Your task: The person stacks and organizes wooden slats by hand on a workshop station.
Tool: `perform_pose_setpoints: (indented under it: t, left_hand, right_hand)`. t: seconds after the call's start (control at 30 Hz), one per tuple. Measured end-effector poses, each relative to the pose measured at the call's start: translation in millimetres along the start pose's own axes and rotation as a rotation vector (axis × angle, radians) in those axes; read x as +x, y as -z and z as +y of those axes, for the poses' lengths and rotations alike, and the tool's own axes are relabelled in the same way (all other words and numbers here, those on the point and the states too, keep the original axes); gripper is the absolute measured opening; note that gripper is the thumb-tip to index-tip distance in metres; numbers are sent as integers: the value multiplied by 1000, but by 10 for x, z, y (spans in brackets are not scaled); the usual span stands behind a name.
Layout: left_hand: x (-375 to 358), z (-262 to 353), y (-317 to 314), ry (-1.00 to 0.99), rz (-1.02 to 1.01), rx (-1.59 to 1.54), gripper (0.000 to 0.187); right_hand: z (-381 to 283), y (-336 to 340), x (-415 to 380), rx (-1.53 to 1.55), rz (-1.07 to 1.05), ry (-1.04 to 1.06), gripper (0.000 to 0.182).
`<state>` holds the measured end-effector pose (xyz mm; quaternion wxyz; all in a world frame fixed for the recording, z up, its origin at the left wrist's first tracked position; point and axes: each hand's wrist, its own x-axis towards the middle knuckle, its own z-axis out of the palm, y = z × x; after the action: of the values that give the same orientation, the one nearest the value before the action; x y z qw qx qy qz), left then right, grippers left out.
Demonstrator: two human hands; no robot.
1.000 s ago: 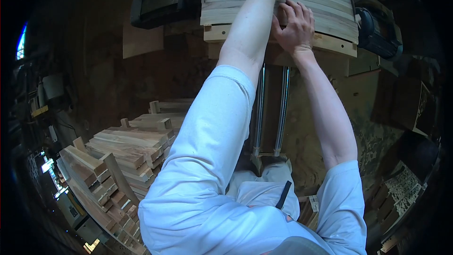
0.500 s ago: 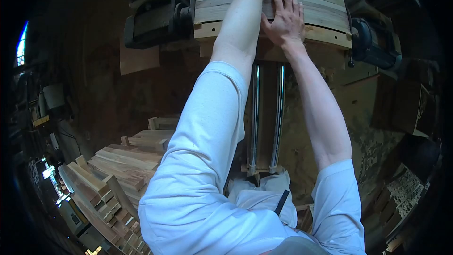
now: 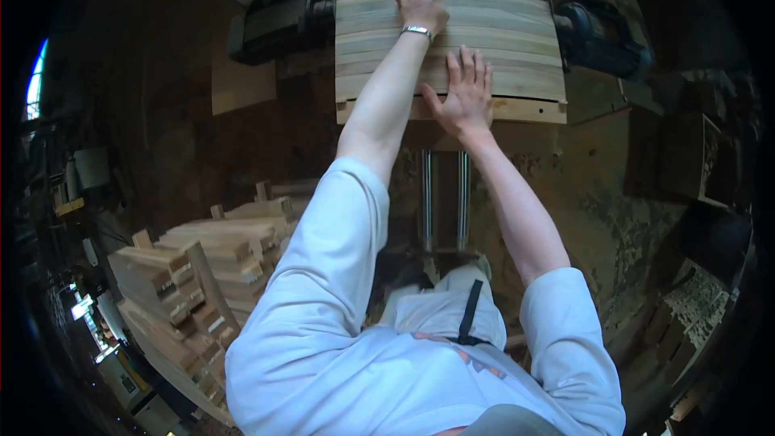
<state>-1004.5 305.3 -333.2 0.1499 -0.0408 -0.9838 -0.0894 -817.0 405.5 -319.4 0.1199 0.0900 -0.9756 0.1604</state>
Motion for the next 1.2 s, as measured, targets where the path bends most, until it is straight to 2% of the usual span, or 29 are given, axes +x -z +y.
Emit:
perform_pose_setpoints:
  t: [0.2,0.27,0.33,0.4,0.43,0.5,0.57,0.6,0.67,0.7,0.73,0.77,0.8,0.87,0.9,0.93,0.97,1.0,1.03,1.13,1.2]
  left_hand:
    - [-1485,254,483,-7,3,-151,35]
    - [-1885,326,573,-71,33,-184,34]
    - [-2215,349,657,-85,-27,-229,40]
    - [-2509,340,727,-276,-1,-170,51]
    - [-2571,320,875,-283,3,-176,51]
    - [-2877,286,1151,-493,-81,-165,69]
    - [-3094,364,1270,-462,-164,-175,74]
    - [-3107,371,1290,-447,-230,-173,79]
    - [-3211,376,1309,-440,-213,-187,79]
    - [-3185,375,1304,-416,-197,-192,79]
    - [-3146,370,1302,-392,-183,-192,79]
    - [-3105,356,1295,-365,-246,-198,94]
    - [-3114,356,1347,-344,-251,-189,94]
    - [-3013,347,1472,-508,-360,11,116]
    - [-2972,349,1503,-491,-472,14,134]
    - [-2948,396,1561,-467,-484,21,134]
    - [-2861,469,1622,-430,-620,13,134]
    - [-2753,499,1662,-398,-747,7,133]
    - [-2702,498,1676,-376,-742,14,133]
    - [-2454,454,1774,-337,-736,-100,131]
    - [-2320,514,1948,-143,-944,-452,128]
  right_hand:
    - [-240,433,-1327,0,-41,-18,78]
    - [-309,541,-1703,-4,-47,-23,77]
    - [-374,673,-2003,16,-21,-13,75]
    - [-250,894,-2226,109,-113,16,72]
    - [-98,989,-2217,203,-182,60,70]
    - [548,1113,-2149,28,-9,-71,64]
    - [1099,1221,-2066,-130,134,-502,66]
    - [1094,1269,-1931,-129,126,-506,66]
    - [1035,1467,-1731,172,-260,-859,71]
    - [1094,1458,-1654,173,-261,-852,71]
    - [1153,1440,-1581,267,-242,-837,72]
    - [1183,1414,-1547,361,-234,-820,72]
    - [1161,1399,-1573,366,-253,-807,72]
    - [941,1425,-1690,94,23,-501,66]
    - [756,1477,-1812,148,3,-283,65]
    - [544,1564,-1978,203,-22,-60,64]
    - [396,1511,-2205,352,-236,128,65]
    - [214,1503,-2381,460,-328,286,70]
    - [118,1437,-2491,338,-396,337,79]
    - [231,1283,-2504,276,-508,437,88]
    - [283,1264,-2434,281,-435,488,89]
